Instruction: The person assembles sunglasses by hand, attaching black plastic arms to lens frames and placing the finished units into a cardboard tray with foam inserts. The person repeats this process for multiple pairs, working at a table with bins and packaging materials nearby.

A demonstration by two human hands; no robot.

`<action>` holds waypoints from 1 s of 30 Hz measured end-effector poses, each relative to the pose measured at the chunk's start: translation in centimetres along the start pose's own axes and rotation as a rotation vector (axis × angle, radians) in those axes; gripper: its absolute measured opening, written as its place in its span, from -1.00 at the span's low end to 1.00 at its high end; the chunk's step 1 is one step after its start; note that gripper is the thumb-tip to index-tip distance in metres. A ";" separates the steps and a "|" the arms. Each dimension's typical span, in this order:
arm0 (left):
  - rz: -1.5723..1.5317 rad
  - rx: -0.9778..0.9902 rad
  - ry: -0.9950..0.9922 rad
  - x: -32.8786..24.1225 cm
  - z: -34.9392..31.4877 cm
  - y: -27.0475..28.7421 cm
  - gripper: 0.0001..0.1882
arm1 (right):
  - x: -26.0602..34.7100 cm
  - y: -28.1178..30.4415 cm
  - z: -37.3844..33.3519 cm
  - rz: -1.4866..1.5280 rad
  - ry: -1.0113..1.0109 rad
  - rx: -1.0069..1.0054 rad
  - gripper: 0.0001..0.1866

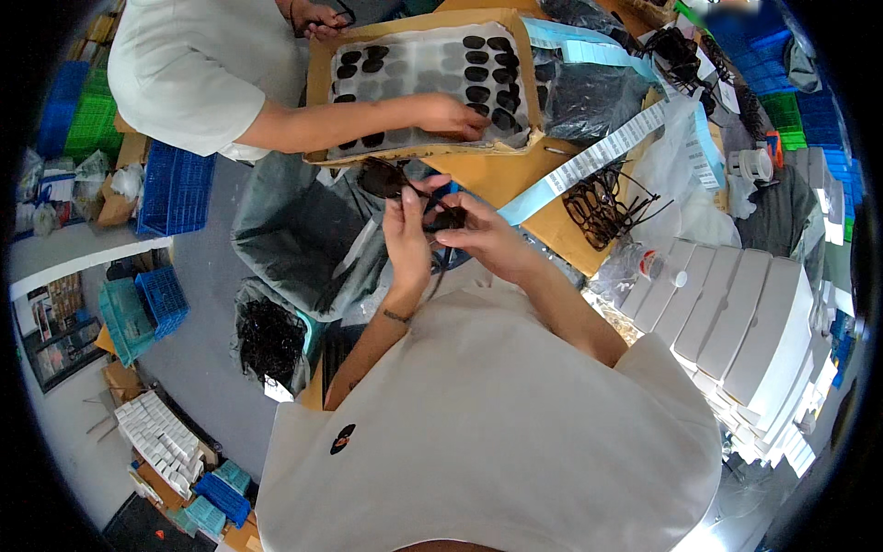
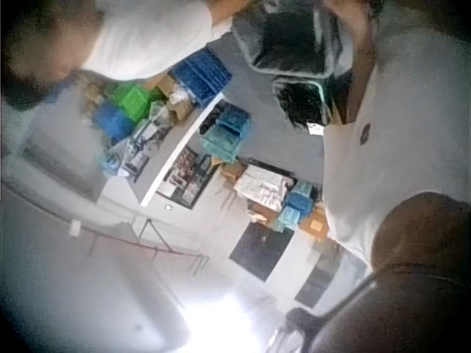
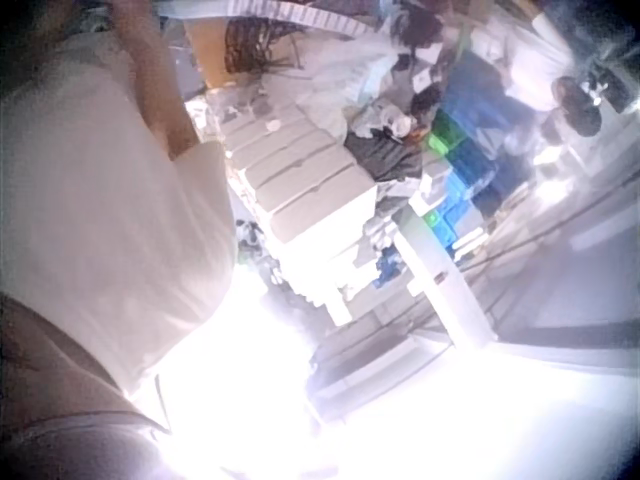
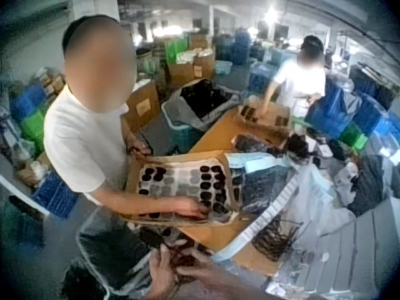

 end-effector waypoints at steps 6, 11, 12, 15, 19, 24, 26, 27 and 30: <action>-0.224 0.038 0.031 -0.2 2.2 -2.7 -0.73 | 2.7 1.0 -2.3 0.035 -0.054 0.043 -0.60; -0.334 -0.037 -0.102 -3.0 2.5 -1.3 -0.74 | 6.0 6.2 -2.1 -0.362 -0.026 -0.168 -0.74; -0.346 -0.067 -0.108 -2.9 2.3 0.1 -0.76 | 6.9 8.2 -1.3 -0.615 0.060 -0.243 -0.71; -0.293 -0.134 -0.082 -2.7 0.9 3.8 -0.77 | 8.9 11.1 4.3 -0.994 0.016 -0.307 -0.74; -0.278 -0.254 -0.025 -1.8 -2.1 7.7 -0.78 | 6.0 15.5 16.3 -0.846 -0.014 -0.319 -0.80; -0.273 -0.413 0.033 -0.5 -5.8 9.2 -0.78 | 2.3 19.7 30.0 -1.030 -0.004 -0.329 -0.81; -0.304 -0.482 0.027 -0.5 -7.1 8.8 -0.78 | -0.1 19.8 33.4 -1.050 -0.058 -0.332 -0.85; -0.324 -0.517 0.005 -0.4 -7.5 8.6 -0.78 | -1.0 19.8 34.4 -1.062 -0.085 -0.339 -0.86; -0.313 -0.453 0.023 0.9 -8.2 8.8 -0.77 | -2.1 20.6 35.4 -1.016 -0.077 -0.447 -0.85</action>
Point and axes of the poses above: each hand's wrist, its own z-axis towards the middle knuckle, its own y-axis out of the back of the hand, x = y × z, the point moved 10 cm from there along z, towards the middle knuckle, and after that the axes turned 13 degrees about x, right-handed, at the moved point
